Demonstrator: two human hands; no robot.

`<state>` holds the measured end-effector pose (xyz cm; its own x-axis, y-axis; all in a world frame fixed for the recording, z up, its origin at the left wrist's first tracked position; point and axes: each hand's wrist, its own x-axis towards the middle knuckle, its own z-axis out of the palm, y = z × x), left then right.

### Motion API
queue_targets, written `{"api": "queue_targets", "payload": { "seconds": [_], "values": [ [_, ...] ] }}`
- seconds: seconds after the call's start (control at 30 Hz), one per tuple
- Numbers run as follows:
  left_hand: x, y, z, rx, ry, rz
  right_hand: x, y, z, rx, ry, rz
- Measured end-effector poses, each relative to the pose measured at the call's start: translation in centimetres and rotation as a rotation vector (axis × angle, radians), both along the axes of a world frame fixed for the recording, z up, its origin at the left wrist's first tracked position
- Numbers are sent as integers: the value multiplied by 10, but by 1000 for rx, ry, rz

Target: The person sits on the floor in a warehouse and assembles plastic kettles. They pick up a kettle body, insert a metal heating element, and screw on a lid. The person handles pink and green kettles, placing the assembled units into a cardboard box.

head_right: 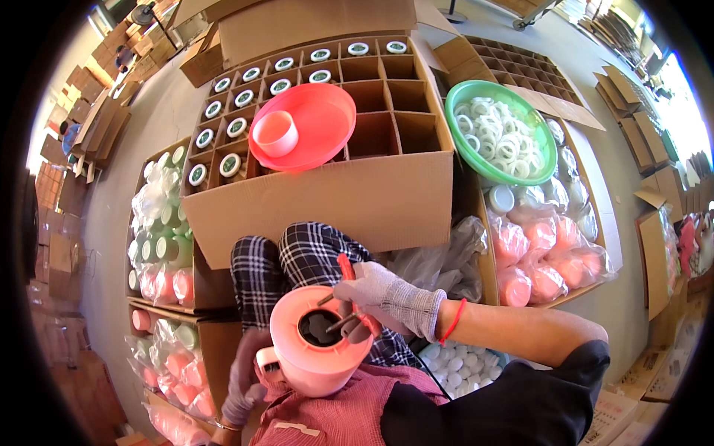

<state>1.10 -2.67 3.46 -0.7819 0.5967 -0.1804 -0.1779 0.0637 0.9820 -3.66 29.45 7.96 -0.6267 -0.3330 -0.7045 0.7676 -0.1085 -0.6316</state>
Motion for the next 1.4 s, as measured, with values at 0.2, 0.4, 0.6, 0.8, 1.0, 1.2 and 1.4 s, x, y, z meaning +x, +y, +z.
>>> {"api": "queue_targets", "payload": {
  "seconds": [0.2, 0.4, 0.6, 0.8, 1.0, 1.2, 1.4],
  "values": [
    [-51, 48, 23, -412, 818, -147, 6, -3, 9, 76, 16, -44],
    [-4, 77, 40, -547, 898, 26, 22, -1, 19, 152, -84, -88],
    [11, 86, 30, -447, 907, 58, 28, -13, 16, 240, -92, -118],
    [6, 74, 16, -352, 821, 64, 11, -20, 7, 402, 137, 193],
    [-31, 49, 8, -119, 615, -43, -19, -24, 7, 690, 871, 779],
    [-101, 22, -19, 370, -441, -342, -59, -40, 15, 701, 2338, 1152],
    [-68, 14, -32, 307, -239, -92, -151, 0, 12, 1193, 1904, 338]
  ]
}}
